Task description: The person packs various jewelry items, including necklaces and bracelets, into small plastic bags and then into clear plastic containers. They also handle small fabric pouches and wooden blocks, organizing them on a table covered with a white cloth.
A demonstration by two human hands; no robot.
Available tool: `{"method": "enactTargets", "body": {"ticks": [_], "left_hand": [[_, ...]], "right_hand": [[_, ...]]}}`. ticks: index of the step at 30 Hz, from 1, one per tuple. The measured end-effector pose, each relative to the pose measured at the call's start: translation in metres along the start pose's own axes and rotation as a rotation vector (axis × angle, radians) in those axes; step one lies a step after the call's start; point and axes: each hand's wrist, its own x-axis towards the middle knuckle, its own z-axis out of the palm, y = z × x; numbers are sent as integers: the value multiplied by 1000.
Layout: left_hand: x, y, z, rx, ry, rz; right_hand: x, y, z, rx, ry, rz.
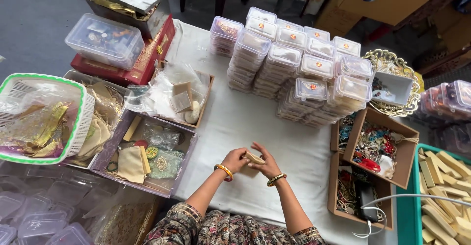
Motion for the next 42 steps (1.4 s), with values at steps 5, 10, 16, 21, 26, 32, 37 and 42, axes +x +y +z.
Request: {"method": "enactTargets", "body": {"ticks": [5,10,16,21,26,32,37,42], "left_hand": [[-21,57,-49,-40,-117,-1],[-51,26,-112,1,66,-38],[-186,-22,-254,-246,1182,472],[-349,-159,-298,-50,1751,-349],[-414,-312,-207,46,829,-971],[-407,-278,-162,-210,456,-1254],[-431,-323,-155,-153,609,-1436],[-444,-326,-144,-274,367,-1334]], "right_hand": [[19,50,-9,135,-228,104],[20,106,-33,-258,134,288],[13,144,-63,0,283,370],[17,146,-64,-46,297,432],[17,148,-65,-82,250,367],[18,138,-64,-207,225,333],[3,121,-61,-275,192,385],[-10,115,-58,-367,131,453]]}}
